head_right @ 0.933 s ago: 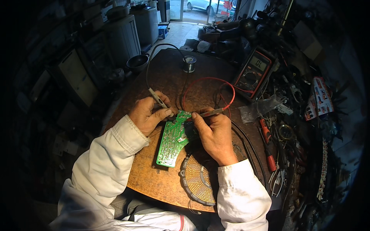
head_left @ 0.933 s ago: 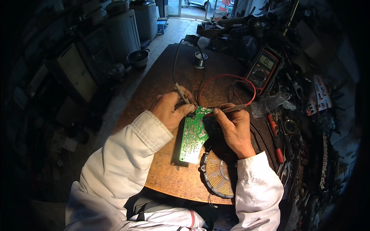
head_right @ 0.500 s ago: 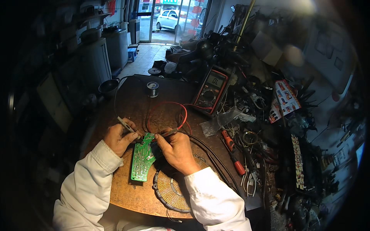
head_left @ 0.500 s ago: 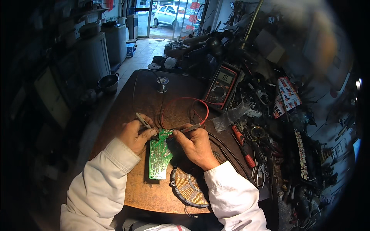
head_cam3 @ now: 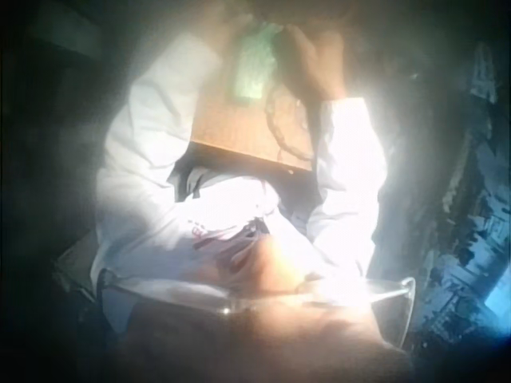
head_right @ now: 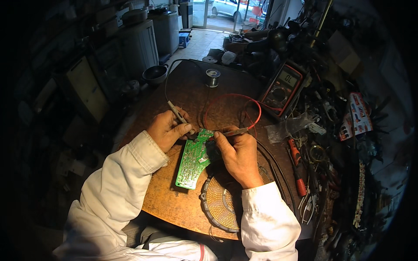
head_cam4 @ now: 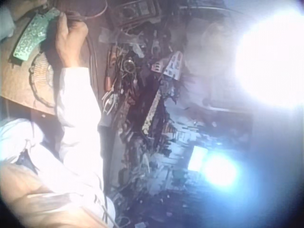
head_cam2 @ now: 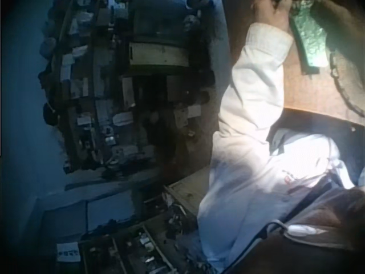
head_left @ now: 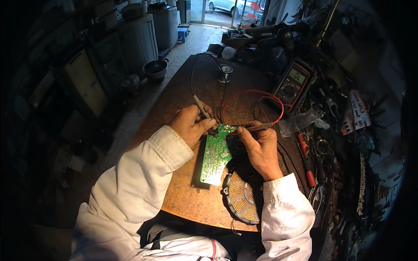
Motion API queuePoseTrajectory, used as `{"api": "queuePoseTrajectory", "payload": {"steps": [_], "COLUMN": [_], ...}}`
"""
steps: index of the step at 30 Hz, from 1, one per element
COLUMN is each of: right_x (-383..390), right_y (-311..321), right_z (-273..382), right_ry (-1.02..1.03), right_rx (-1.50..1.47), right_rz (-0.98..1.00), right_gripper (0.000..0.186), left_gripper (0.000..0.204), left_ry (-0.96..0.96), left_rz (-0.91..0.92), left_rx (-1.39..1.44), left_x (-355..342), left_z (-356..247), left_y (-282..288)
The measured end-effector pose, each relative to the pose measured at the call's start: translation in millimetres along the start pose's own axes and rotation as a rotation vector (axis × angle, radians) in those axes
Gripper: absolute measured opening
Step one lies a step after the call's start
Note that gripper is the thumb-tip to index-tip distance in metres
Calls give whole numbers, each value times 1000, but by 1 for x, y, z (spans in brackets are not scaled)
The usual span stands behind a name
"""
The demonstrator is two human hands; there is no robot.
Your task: The person uses a soldering iron to work on a green circuit board and a circular LED module on a cluttered workbench. They flip the board, apply solder, and use a multimeter to test connections, then set the tools down.
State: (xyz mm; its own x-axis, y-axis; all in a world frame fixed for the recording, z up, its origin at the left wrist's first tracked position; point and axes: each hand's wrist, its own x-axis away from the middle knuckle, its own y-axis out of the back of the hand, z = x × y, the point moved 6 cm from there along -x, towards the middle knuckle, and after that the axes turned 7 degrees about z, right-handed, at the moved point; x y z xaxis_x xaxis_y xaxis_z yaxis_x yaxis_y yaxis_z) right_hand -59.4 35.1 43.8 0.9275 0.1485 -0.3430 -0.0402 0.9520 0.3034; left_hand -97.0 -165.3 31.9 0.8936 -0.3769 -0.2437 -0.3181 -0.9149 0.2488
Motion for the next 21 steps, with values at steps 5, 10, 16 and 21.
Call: {"api": "queuePoseTrajectory", "payload": {"steps": [5, 10, 16, 21], "right_x": [-1, -1, -1, 0], "right_y": [2, 2, 2, 2], "right_z": [-2, -2, -1, -3], "right_ry": [-9, -9, -17, -17], "right_rx": [35, 26, 45, 29], "right_rz": [2, 5, 15, 11], "right_gripper": [18, 18, 19, 19], "left_gripper": [25, 26, 27, 28], "left_ry": [5, 1, 20, 46], "left_rz": [-7, -18, -18, -11], "left_rx": [-12, 1, 48, 46], "left_x": [-1, -1, -2, -3], "left_z": [0, 0, 4, 5], "left_y": [-1, -1, -1, 0]}}
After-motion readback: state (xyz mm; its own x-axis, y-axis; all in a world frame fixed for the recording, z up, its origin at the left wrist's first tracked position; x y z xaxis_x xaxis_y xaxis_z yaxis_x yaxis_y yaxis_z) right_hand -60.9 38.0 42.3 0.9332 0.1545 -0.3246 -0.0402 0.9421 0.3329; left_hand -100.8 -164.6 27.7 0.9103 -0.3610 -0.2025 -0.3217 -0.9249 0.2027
